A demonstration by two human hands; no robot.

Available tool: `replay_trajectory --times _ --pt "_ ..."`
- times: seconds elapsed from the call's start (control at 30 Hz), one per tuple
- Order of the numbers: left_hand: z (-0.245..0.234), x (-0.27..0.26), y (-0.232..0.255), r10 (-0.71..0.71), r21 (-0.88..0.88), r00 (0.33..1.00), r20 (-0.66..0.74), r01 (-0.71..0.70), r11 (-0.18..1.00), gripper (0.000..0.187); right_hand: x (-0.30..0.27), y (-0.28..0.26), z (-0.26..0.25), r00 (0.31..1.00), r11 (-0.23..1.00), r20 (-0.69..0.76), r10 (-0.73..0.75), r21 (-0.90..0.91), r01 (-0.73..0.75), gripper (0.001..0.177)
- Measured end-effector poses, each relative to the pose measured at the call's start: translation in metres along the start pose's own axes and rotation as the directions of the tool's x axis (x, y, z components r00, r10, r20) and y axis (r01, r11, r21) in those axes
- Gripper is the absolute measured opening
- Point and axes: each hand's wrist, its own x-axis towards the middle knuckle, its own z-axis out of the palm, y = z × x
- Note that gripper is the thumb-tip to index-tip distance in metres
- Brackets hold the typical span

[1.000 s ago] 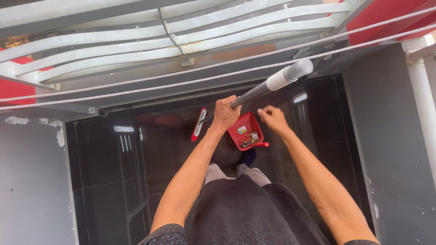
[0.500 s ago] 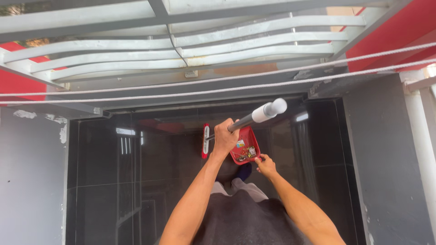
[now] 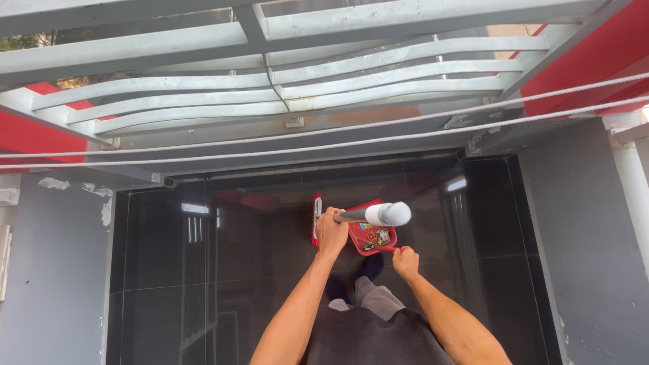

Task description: The person sweeps debris from the floor onto a dustpan using a small brush by hand.

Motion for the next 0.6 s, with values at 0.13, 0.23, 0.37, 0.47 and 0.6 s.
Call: replay_trajectory --times 0.13,0.23,0.37,0.47,0.6 --pt "-0.018 -0.001 -0.005 -0.073 -0.086 0.993 0.09 0.081 0.993 0.026 -0.005 0.016 -0.003 0.998 0.999 -0.053 -0.026 -0.035 0.024 0.036" --pt "-0.026 -0.004 -0.006 -0.03 -0.034 0.996 0.09 0.033 0.999 0.028 -0.013 0.029 -0.002 0.996 0.985 0.023 0.082 0.153 -0.085 0.037" --pt "-0.039 -0.012 -0.005 -0.001 0.012 0.991 0.134 0.0 1.0 0.028 -0.037 0.04 0.005 0.997 0.982 -0.014 0.079 0.173 -0.076 0.036" --pt "-0.045 -0.017 -0.002 0.022 0.009 0.989 0.145 -0.024 1.0 0.028 -0.05 0.047 0.008 0.994 0.976 -0.034 0.108 0.192 -0.099 0.037" --pt "-0.051 -0.032 0.0 0.046 0.016 0.987 0.154 -0.049 0.999 0.027 -0.074 0.065 0.008 0.986 0.971 -0.047 0.159 0.191 -0.148 0.035"
